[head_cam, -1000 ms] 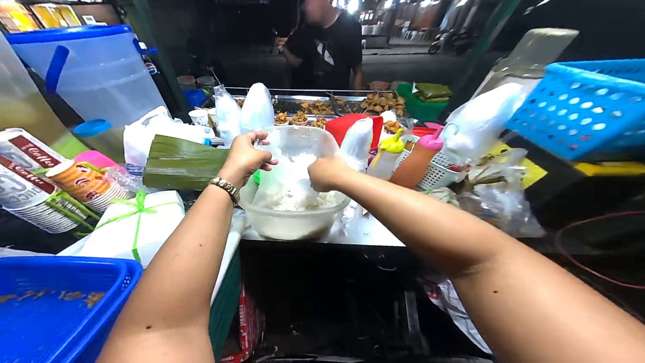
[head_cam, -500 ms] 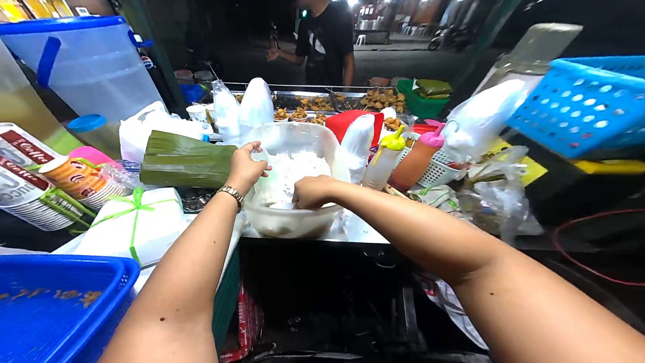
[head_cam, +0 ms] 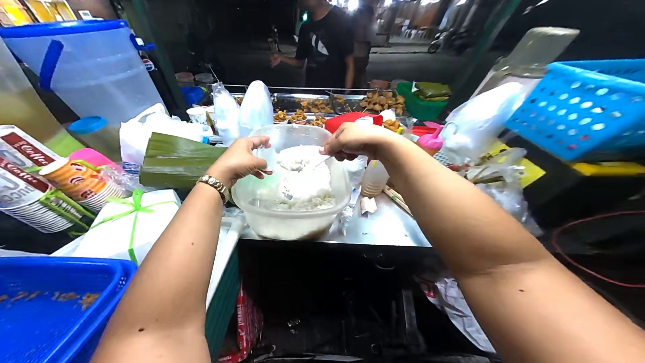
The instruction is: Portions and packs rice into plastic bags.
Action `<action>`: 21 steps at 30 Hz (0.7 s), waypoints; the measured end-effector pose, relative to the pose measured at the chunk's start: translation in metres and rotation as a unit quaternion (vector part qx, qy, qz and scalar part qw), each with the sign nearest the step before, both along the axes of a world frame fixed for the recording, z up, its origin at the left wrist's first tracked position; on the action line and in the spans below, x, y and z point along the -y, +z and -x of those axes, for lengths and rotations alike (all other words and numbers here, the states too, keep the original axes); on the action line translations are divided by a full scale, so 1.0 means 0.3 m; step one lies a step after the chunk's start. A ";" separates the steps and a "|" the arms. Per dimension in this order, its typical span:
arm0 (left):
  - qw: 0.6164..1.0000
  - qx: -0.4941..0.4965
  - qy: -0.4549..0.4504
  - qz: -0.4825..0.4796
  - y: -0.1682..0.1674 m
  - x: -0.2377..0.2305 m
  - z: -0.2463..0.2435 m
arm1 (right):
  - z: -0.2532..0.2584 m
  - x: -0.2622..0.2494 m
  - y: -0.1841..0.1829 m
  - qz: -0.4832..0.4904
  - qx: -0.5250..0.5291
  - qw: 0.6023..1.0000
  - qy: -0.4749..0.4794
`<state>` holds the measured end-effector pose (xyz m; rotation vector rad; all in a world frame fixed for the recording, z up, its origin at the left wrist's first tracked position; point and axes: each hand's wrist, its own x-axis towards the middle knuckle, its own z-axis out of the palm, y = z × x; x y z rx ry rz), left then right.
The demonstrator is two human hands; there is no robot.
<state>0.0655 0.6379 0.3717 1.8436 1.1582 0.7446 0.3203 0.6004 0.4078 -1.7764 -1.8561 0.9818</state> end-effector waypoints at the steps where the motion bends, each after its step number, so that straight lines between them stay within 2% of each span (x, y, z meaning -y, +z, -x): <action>1: 1.000 -0.015 -0.018 -0.004 0.007 0.012 -0.016 | 0.008 -0.011 0.009 -0.016 0.024 1.000 -0.010; 3: 0.999 -0.020 -0.040 -0.010 0.011 0.035 -0.054 | 0.056 -0.022 0.028 -0.056 0.127 0.990 -0.012; 5: 0.999 -0.012 -0.037 -0.013 0.010 0.056 -0.091 | 0.157 0.016 0.062 -0.080 0.260 0.962 -0.007; 7: 1.000 -0.009 -0.019 -0.008 0.004 0.064 -0.111 | 0.270 0.084 0.077 -0.091 0.364 0.927 0.011; 10: 1.000 0.017 -0.003 0.011 -0.007 0.055 -0.104 | 0.363 0.127 0.071 -0.156 0.485 0.860 0.030; 12: 0.998 0.055 0.013 0.028 -0.006 0.046 -0.090 | 0.377 0.139 0.102 -0.175 0.508 0.843 0.014; 16: 0.989 0.130 0.069 0.032 0.003 0.034 -0.071 | 0.322 0.187 0.166 -0.220 0.460 0.859 -0.042; 19: 0.975 0.182 0.128 0.018 -0.002 0.012 -0.056 | 0.256 0.180 0.127 -0.201 0.429 0.878 -0.064; 21: 0.969 0.197 0.152 0.000 -0.016 -0.002 -0.043 | 0.227 0.144 0.048 -0.144 0.418 0.897 -0.019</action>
